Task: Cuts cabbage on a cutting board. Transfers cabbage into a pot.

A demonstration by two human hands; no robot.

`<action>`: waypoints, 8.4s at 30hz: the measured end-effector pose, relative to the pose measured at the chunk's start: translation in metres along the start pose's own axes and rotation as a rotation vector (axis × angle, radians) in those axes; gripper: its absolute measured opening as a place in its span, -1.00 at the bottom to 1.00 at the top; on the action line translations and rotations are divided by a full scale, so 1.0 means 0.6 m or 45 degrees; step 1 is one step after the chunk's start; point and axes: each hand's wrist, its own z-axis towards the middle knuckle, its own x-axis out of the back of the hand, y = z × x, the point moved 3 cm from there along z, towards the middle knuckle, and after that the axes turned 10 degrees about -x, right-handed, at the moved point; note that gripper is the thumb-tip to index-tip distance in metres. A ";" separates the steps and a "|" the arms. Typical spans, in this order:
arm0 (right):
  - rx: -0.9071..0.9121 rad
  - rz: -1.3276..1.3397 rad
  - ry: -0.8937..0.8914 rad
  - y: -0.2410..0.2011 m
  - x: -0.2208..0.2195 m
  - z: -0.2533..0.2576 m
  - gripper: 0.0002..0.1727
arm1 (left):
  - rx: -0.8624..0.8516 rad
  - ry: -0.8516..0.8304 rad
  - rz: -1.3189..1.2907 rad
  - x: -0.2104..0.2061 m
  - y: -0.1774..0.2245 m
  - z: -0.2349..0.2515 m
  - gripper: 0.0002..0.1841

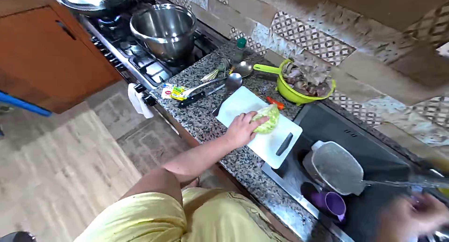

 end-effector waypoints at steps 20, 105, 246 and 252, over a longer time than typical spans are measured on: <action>0.785 -0.852 -0.872 -0.418 -0.409 -0.110 0.17 | 0.716 -0.331 0.294 0.185 -0.272 -0.088 -0.53; 0.262 -0.180 -0.671 -0.314 -0.343 -0.120 -0.16 | 0.347 -0.906 0.035 0.146 -0.089 -0.138 -0.37; 0.181 0.373 -1.122 -0.292 -0.391 -0.109 -0.12 | 0.540 -0.884 -0.529 0.146 -0.030 -0.187 -0.30; 0.321 -0.012 -1.080 -0.415 -0.374 -0.052 -0.29 | 0.606 -0.446 -0.626 0.208 -0.047 -0.231 -0.30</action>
